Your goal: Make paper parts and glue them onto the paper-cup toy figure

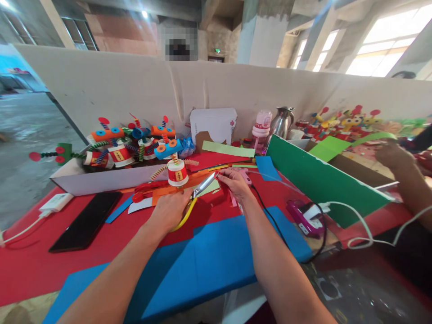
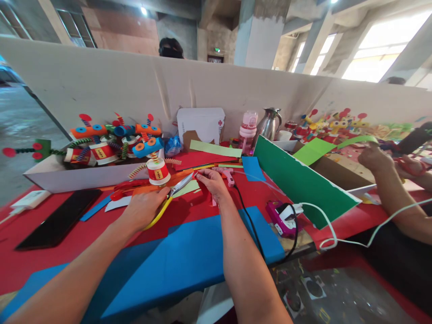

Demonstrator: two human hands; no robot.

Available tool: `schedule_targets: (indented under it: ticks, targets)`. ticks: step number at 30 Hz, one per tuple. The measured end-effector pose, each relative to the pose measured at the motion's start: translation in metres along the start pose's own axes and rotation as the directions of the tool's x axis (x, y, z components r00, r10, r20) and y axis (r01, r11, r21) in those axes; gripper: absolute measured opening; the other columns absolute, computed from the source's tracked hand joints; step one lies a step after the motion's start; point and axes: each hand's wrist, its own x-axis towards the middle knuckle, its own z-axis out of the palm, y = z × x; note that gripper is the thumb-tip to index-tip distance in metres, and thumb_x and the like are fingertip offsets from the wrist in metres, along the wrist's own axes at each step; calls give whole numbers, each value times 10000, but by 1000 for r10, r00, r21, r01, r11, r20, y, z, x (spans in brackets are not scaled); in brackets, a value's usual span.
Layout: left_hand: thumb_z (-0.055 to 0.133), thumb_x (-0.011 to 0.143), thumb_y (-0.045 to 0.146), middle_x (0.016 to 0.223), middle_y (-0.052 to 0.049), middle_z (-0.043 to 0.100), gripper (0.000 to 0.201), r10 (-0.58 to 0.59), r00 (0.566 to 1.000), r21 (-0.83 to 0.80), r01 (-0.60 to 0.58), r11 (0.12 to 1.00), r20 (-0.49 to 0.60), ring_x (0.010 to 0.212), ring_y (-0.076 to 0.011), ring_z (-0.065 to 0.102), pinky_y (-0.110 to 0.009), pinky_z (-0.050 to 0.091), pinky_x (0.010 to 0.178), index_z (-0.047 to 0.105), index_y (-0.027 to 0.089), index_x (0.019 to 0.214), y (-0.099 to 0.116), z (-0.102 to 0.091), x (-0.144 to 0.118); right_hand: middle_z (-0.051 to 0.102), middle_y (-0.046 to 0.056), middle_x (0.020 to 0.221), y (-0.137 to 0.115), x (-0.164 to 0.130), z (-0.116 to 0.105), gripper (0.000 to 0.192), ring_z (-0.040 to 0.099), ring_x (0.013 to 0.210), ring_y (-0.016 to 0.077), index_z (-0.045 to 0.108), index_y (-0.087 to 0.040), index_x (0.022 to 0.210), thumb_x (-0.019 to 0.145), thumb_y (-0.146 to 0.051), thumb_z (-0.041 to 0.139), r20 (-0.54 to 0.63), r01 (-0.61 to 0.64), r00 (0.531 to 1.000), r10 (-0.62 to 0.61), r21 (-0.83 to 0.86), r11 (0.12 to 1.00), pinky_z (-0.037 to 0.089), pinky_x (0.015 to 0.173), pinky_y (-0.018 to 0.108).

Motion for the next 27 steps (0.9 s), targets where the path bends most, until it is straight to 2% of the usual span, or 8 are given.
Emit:
schedule_targets:
  ticks: [15, 20, 23, 25, 27]
  targets:
    - [334, 897, 218, 880, -138, 677, 333, 38, 999, -25, -37, 999, 7, 820, -319, 653, -369, 462, 654, 524, 159, 1163, -5, 3, 2, 634, -39, 645, -3, -2, -2, 226, 538, 629, 98, 653, -180, 668, 558, -327, 784, -3, -15, 1000, 15, 10, 1000, 417, 629, 227]
    - [366, 882, 208, 951, -143, 683, 365, -2, 1000, -89, 3, 996, 11, 869, -313, 656, -358, 459, 667, 478, 180, 1228, -5, 4, 2, 658, -20, 657, -2, 0, 0, 272, 584, 613, 113, 646, -185, 706, 593, -388, 789, -33, -44, 998, 51, 174, 984, 479, 619, 240]
    - [385, 873, 212, 968, -138, 683, 384, -27, 999, -141, 30, 990, 29, 895, -317, 656, -352, 460, 665, 455, 189, 1249, -3, 3, 2, 630, -37, 587, 0, 2, -1, 259, 565, 507, 103, 603, -200, 724, 629, -374, 769, -69, -80, 992, 102, 266, 961, 480, 522, 230]
    - [382, 876, 217, 955, -132, 685, 384, -36, 999, -167, 41, 985, 31, 893, -317, 658, -352, 461, 666, 443, 190, 1254, -1, 2, 2, 621, -47, 551, -1, 1, -3, 256, 543, 434, 98, 575, -205, 760, 630, -327, 760, -24, -128, 990, 139, 258, 958, 457, 453, 218]
    - [377, 876, 210, 946, -131, 687, 396, -62, 998, -173, 67, 983, 33, 881, -310, 662, -350, 462, 669, 422, 192, 1270, 0, 0, 2, 640, -44, 554, -3, -3, -3, 298, 551, 404, 106, 553, -207, 818, 615, -282, 758, 94, -192, 980, 175, 224, 955, 447, 420, 214]
